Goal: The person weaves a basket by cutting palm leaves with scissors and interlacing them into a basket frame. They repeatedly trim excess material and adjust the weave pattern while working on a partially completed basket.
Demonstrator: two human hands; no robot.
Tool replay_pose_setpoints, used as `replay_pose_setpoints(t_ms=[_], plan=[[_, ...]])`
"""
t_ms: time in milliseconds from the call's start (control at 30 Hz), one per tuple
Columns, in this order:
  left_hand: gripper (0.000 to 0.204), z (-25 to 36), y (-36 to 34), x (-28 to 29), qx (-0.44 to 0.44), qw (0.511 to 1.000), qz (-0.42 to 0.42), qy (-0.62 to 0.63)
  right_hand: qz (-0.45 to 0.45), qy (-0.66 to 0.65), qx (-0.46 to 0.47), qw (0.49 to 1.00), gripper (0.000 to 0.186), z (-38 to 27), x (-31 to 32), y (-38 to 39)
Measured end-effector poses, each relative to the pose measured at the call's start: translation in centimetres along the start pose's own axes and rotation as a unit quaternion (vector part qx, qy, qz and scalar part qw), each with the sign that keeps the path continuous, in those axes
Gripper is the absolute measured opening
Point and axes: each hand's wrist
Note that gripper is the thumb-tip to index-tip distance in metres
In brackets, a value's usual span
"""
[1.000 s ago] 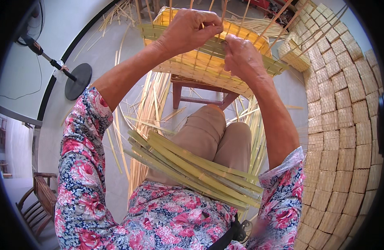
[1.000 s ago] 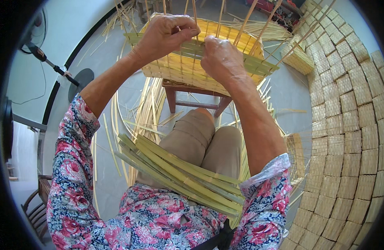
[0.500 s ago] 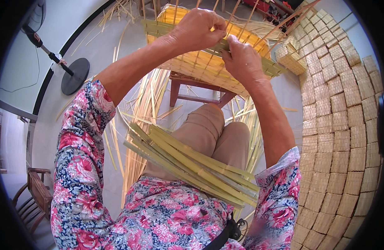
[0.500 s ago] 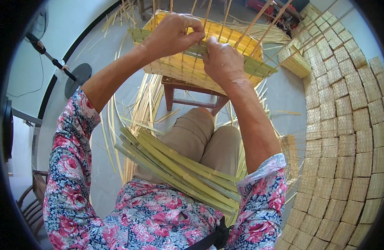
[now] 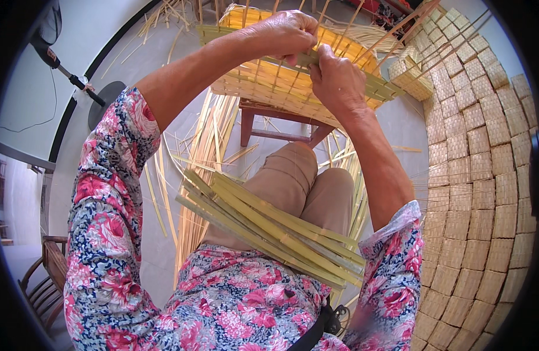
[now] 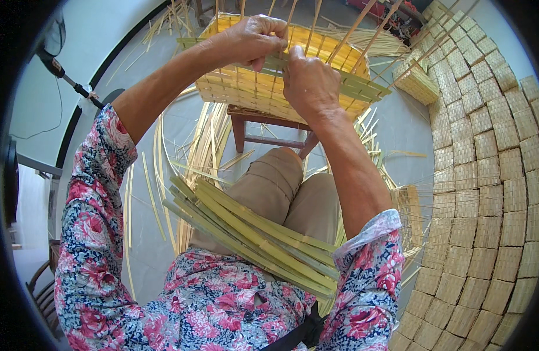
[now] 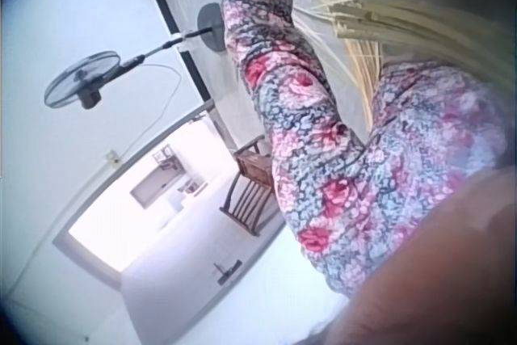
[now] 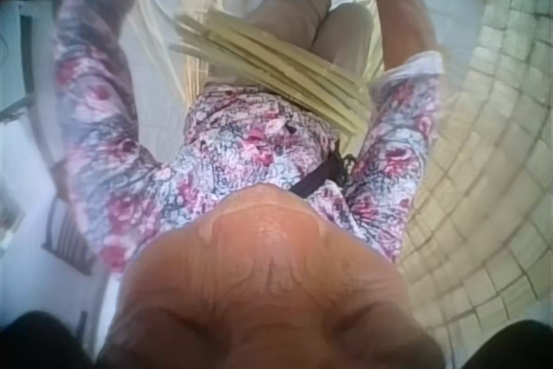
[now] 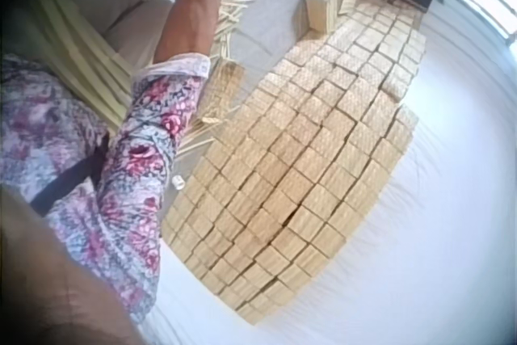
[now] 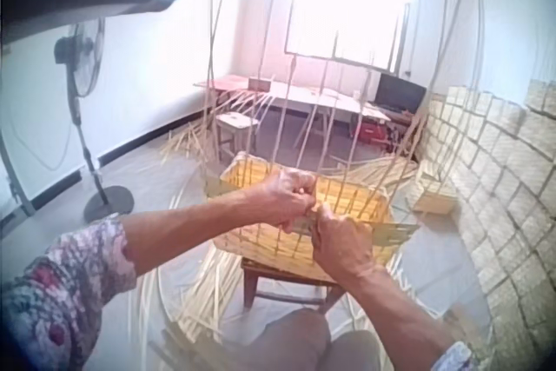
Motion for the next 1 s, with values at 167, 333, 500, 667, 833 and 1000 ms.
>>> replay_pose_setpoints(t_ms=[167,333,500,667,833,1000], plan=[[0.016,0.4,0.1,-0.2,0.000,1.000,-0.020,-0.013,-0.007,0.014,-0.013,1.000,0.021,-0.3,0.0,0.5],[0.016,0.5,-0.5,-0.6,-0.020,0.999,-0.024,-0.030,0.016,0.018,-0.009,1.000,0.022,0.5,-0.6,0.5],[0.012,-0.8,-1.6,-0.2,0.020,0.998,-0.065,0.008,0.012,0.036,-0.002,0.999,0.022,0.3,-0.2,1.1],[0.008,-0.4,-1.6,-0.9,-0.020,0.998,-0.028,0.044,0.014,0.038,-0.014,0.999,0.022,0.5,0.0,0.9],[0.006,0.0,-1.4,-1.1,-0.022,0.998,-0.033,0.050,0.026,0.026,0.003,0.999,0.024,1.4,-0.3,1.0],[0.005,-0.5,-1.9,-0.6,-0.007,0.998,-0.040,0.054,0.023,0.048,-0.003,0.999,0.026,1.1,-0.2,0.9]])
Point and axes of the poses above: each hand's wrist, its own y-axis away from the middle knuckle, its own x-axis out of the back of the hand, z = x × y, and after that the axes turned 6 degrees about -x, right-handed
